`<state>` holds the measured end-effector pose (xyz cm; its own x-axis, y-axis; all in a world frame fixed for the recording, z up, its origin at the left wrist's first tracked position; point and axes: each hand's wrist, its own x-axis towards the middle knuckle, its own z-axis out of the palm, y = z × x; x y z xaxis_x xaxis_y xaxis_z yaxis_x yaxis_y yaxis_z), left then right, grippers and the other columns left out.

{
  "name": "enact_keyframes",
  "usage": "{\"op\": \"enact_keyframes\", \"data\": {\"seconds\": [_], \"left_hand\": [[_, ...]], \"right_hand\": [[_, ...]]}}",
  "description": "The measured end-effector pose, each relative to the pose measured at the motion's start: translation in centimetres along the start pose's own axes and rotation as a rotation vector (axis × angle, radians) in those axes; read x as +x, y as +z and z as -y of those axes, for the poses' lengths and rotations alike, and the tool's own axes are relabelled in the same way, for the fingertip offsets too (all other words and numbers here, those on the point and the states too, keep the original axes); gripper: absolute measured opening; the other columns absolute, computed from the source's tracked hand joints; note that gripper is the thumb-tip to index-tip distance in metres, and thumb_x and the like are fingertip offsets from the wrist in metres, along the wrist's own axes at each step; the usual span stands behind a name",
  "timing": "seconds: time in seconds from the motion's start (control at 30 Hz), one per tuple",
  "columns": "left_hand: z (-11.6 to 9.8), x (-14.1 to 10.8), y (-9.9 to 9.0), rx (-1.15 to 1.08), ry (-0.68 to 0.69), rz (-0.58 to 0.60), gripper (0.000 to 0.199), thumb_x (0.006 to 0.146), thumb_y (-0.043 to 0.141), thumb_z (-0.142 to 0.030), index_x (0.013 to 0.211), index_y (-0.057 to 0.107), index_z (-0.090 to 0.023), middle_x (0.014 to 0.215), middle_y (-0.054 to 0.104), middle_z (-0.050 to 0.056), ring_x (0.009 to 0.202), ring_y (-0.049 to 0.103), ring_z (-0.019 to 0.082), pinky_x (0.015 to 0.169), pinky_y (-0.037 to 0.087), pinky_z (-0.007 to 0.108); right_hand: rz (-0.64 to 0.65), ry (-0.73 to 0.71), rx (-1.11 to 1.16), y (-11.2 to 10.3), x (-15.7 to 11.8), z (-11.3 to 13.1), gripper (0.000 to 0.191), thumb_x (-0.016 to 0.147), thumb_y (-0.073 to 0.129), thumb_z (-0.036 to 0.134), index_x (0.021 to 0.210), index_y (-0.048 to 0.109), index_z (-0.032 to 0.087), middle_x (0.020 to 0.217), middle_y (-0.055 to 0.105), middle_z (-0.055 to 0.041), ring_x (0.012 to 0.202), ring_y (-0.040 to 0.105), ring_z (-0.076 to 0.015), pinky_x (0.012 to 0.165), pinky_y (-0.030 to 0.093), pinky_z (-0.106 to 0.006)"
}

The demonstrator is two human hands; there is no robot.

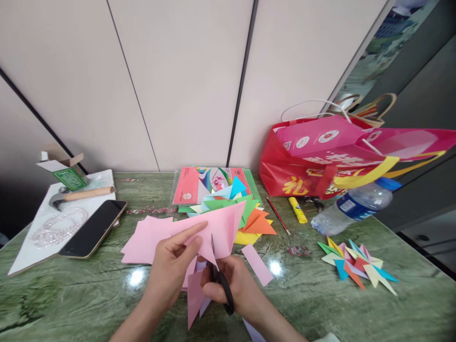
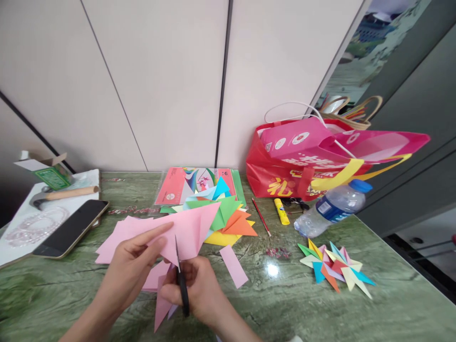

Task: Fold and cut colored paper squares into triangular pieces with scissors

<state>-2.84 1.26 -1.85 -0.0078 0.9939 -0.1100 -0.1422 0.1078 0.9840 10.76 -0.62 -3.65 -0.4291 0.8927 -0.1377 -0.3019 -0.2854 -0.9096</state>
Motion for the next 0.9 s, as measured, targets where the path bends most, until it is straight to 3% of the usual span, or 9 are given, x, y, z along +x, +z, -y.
{"op": "enact_keyframes", "data": {"seconds": [0.3, 0.9], "left_hand": [[0.0, -0.2, 0.0, 0.118, 0.025, -0.015, 0.035, 0.074, 0.063, -0.028, 0.107, 0.067, -0.017, 0.058, 0.063, -0.002, 0.051, 0.05, 0.01, 0.048, 0.04, 0.019], [-0.1, -0.3, 0.1, 0.152, 0.028, 0.023, 0.036, 0.078, 0.059, -0.03, 0.111, 0.064, -0.018, 0.052, 0.064, -0.003, 0.048, 0.05, 0.009, 0.042, 0.038, 0.018]], "right_hand": [[-0.015, -0.017, 0.019, -0.5, 0.1, -1.3, 0.043, 0.051, 0.079, 0.036, 0.083, 0.058, 0.014, 0.06, 0.051, 0.0039, 0.05, 0.04, -0.0082, 0.048, 0.033, -0.02], [-0.042, -0.045, -0.012, -0.6, 0.3, -1.4, 0.037, 0.056, 0.077, 0.032, 0.08, 0.057, 0.012, 0.054, 0.051, 0.0042, 0.043, 0.04, -0.0057, 0.043, 0.032, -0.018]]}}
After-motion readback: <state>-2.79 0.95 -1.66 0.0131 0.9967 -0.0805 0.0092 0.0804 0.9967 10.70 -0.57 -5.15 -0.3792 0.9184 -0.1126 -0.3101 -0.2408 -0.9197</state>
